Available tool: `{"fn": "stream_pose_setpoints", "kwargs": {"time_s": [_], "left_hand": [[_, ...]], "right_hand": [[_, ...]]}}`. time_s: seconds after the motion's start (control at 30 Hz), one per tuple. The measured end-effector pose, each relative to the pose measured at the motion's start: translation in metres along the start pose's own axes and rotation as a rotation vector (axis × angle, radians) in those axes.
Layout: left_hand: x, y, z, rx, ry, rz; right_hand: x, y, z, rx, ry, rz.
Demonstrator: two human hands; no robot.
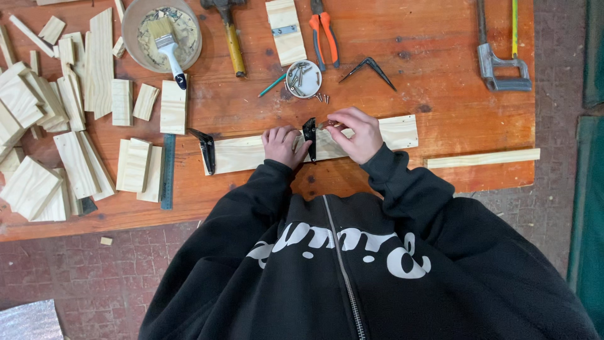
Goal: The person attaches black metal corner brackets to a long wooden plank using a screwdriver. They position each bracket, insert screws, and tighten them one by one. The workspace contains various tools and wood pieces.
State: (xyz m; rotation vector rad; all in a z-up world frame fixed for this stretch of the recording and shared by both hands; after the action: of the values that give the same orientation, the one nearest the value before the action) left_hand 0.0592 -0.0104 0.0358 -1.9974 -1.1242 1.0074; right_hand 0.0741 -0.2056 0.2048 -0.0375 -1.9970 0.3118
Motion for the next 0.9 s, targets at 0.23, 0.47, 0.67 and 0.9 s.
{"fn": "stream_pose_setpoints", "kwargs": {"time_s": [0.23,0.47,0.67,0.9], "left_hand": [[-0.001,-0.001,-0.001,0.002,0.015,0.011],[-0.001,0.000,0.000,-0.015,0.037,0.010],[-0.001,0.000,0.000,-0.026,0.030,0.023],[-0.002,-0.001,0.000,-0.029,0.014,0.022]], "right_hand": [[-0.011,0.000,0.002,0.008,0.028,0.020],[0.008,0.014,-0.015,0.195,-0.002,0.165],[-0.020,0.028,-0.010,0.258,-0.019,0.448],[-0.031,0.033,-0.015,0.223,0.019,0.663]]}}
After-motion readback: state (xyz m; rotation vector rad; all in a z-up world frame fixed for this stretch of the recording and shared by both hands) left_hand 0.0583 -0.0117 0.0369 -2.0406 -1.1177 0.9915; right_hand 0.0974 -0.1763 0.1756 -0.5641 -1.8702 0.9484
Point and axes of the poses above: each hand's wrist, its own z-axis away from the middle knuckle, its own y-axis out of the palm, x = y × z, the point moved 7 cm from there along -z, towards the middle knuckle, and after that the axes turned 12 degrees about -z, right-handed, at the moved point
